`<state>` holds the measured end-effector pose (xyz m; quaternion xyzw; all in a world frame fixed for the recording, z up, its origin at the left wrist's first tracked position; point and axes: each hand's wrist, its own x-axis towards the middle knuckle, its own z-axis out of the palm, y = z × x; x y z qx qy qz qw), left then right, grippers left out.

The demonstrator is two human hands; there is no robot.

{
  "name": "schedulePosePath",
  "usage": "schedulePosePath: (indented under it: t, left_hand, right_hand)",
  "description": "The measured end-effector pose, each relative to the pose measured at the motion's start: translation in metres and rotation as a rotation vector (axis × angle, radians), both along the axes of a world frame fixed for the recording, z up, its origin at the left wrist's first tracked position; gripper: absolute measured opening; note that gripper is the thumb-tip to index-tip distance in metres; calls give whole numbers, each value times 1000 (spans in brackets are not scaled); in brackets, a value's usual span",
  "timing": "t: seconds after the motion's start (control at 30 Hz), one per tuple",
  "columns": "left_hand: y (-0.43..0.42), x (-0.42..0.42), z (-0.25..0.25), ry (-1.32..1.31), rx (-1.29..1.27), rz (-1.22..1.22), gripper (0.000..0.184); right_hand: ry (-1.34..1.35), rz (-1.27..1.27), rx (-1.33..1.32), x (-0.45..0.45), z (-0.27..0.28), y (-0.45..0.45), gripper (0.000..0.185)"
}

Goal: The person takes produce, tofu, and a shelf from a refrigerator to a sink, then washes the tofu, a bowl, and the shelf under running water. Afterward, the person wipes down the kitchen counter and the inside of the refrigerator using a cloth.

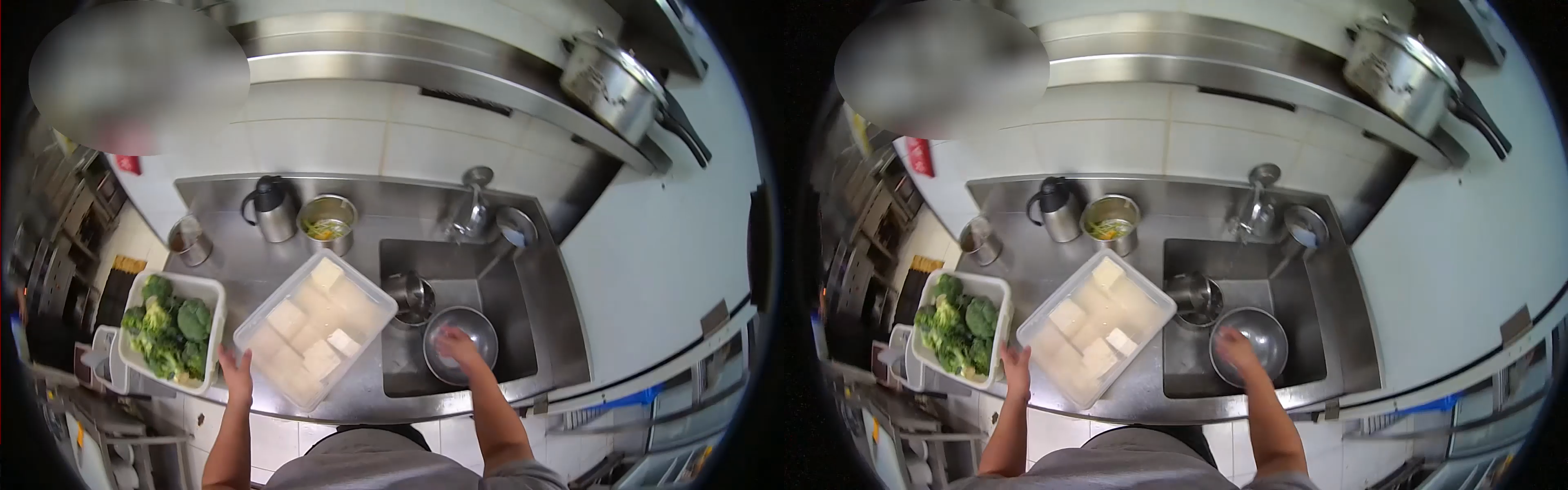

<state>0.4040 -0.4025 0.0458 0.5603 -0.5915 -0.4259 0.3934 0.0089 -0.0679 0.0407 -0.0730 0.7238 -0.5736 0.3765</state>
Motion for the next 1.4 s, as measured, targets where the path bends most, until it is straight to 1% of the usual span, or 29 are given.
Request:
schedulePosePath:
  t: [0.03,0.07,0.1,0.13,0.17,0.2,0.23,0.27,0.3,0.33,0.4,0.43,0.5,0.53,0.6,0.63,0.67,0.73,0.8,0.87,0.93,0.97,1.0,1.07,1.1,1.17,1.23,1.3,1.4]
  left_hand:
    - [2,-3,11,-32,-110,-54,70]
    - [2,-10,28,-75,-216,-86,69]
    - [0,-17,27,-187,-368,-117,65]
    - [20,-27,61,-259,-405,-175,70]
    - [32,-39,56,-140,-343,-183,69]
    - [48,-50,66,-110,-284,-247,68]
    - [67,-63,63,-46,-347,-243,65]
    - [86,-70,71,-18,-383,-309,63]
    - [107,-78,66,83,-455,-337,60]
    - [133,-82,69,108,-468,-351,52]
    - [186,-83,77,21,-410,-507,46]
    - [211,-83,82,11,-403,-490,46]
    - [244,-93,92,-26,-210,-874,38]
    - [256,-97,95,-27,-223,-918,38]
    - [282,-115,100,-67,-177,-1076,33]
    - [297,-131,77,-33,-276,-1046,29]
    - [313,-142,75,-23,-218,-1112,28]
    - [353,-165,58,18,-69,-1266,26]
    - [391,-184,36,16,50,-1419,24]
    - [431,-201,27,-25,86,-1604,24]
    - [477,-220,20,-174,109,-1760,24]
    - [499,-227,16,-188,84,-1867,24]
    - [519,-238,12,-199,58,-1976,24]
    - [563,-256,10,-290,1,-2166,24]
    - [589,-266,16,-303,-18,-2275,24]
    - [636,-287,28,-402,82,-2329,25]
    - [685,-303,29,-413,84,-2427,26]
    - [733,-320,21,-406,183,-2475,27]
    - [798,-340,24,-426,193,-2561,26]
  right_hand:
    - [-111,-36,3,4,18,29,38]
    - [-99,-67,-30,4,18,58,34]
    - [-150,-127,-82,-6,-2,89,30]
    - [-65,-69,-146,-8,2,111,32]
    - [-68,-180,21,-7,18,116,31]
    - [-38,-228,99,-9,22,119,29]
    - [-22,-225,91,-11,23,123,29]
    - [-9,-229,84,-15,23,115,28]
    - [-6,-131,92,-18,25,96,28]
    - [33,-62,63,-15,24,82,30]
    - [51,30,48,-5,21,75,31]
    - [118,154,54,4,25,66,32]
    - [245,334,-9,15,20,63,34]
    - [312,384,-67,24,17,77,36]
    - [384,437,-123,62,38,116,36]
    - [384,425,-66,74,41,145,35]
    - [373,394,1,84,36,181,34]
    - [410,296,73,102,11,270,31]
    - [248,35,247,128,1,359,33]
    - [101,-437,159,163,-13,448,27]
    - [17,-829,161,203,0,520,25]
    - [10,-989,94,230,-5,556,27]
    - [3,-1120,94,253,-6,581,27]
    - [10,-1333,4,301,-6,621,27]
    - [-3,-1420,-25,323,-8,634,27]
    - [-40,-1570,-96,352,-14,649,27]
    - [-115,-1657,-197,372,-18,658,27]
    - [-161,-1687,-254,374,-23,672,28]
    - [-159,-1737,-301,346,-15,701,29]
